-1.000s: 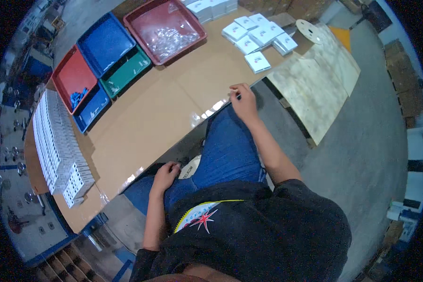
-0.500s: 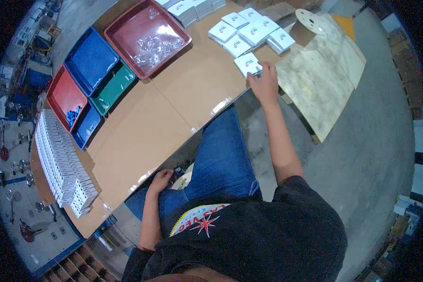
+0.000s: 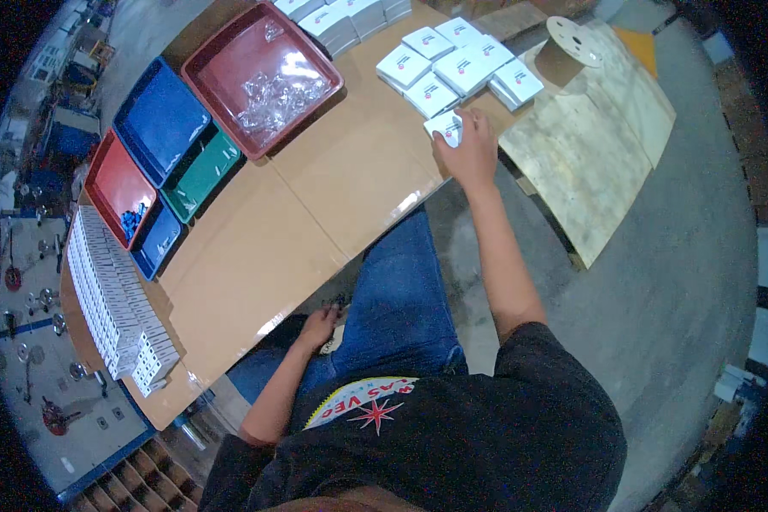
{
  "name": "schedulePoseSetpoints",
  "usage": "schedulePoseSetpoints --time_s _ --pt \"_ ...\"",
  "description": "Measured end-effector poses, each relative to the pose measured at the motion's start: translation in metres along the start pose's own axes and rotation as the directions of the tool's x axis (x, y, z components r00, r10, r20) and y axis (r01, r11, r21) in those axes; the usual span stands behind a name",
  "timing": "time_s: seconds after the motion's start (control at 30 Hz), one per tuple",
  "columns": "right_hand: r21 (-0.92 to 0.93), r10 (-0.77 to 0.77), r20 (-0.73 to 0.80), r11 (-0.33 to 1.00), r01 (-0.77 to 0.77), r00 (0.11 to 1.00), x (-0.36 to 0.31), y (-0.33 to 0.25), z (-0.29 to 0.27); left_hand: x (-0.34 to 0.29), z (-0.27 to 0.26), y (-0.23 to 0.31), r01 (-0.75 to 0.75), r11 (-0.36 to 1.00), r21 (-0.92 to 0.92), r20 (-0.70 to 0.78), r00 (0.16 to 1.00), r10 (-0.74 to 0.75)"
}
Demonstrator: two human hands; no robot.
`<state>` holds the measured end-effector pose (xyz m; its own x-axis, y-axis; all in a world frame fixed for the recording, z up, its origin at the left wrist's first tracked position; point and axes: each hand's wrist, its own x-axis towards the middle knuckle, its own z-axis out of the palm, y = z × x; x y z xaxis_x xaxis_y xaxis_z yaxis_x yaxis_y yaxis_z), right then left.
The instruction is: Assembling small electronic component units and placing them into white boxes for packaging.
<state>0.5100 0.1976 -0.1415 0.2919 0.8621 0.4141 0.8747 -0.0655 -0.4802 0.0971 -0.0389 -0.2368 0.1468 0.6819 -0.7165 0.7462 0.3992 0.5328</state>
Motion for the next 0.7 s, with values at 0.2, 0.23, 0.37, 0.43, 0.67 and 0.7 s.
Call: schedulePoseSetpoints --time_s 0.2,0.23,0.37,0.43,0.67,0.7 --pt "-0.007 0.019 0.058 1.0 -0.018 0.998 0.004 -0.004 0.009 0.024 0.036 -0.009 -0.04 0.988 0.151 -0.001 0.999 0.04" --pt "-0.029 0.033 0.069 0.999 -0.031 0.997 0.002 0.0 0.008 0.016 0.027 0.011 0.024 0.988 0.152 -0.004 1.0 -0.024" --pt "-0.085 0.04 0.095 0.996 -0.032 0.995 -0.004 0.001 0.007 0.005 0.017 0.035 0.115 0.964 0.239 -0.015 0.993 -0.114" --pt "-0.1 0.042 0.092 0.994 -0.033 0.995 -0.005 -0.005 0.004 0.005 0.017 0.031 0.113 0.962 0.249 -0.012 0.994 -0.113" --pt "-0.004 -0.003 -0.072 1.0 0.003 0.997 0.006 -0.006 -0.011 0.003 0.016 0.037 0.118 0.963 0.242 -0.042 0.993 -0.111" --pt "-0.002 -0.005 -0.07 1.0 0.005 0.998 0.016 -0.004 -0.014 0.003 0.017 0.036 0.121 0.963 0.24 -0.044 0.993 -0.113"
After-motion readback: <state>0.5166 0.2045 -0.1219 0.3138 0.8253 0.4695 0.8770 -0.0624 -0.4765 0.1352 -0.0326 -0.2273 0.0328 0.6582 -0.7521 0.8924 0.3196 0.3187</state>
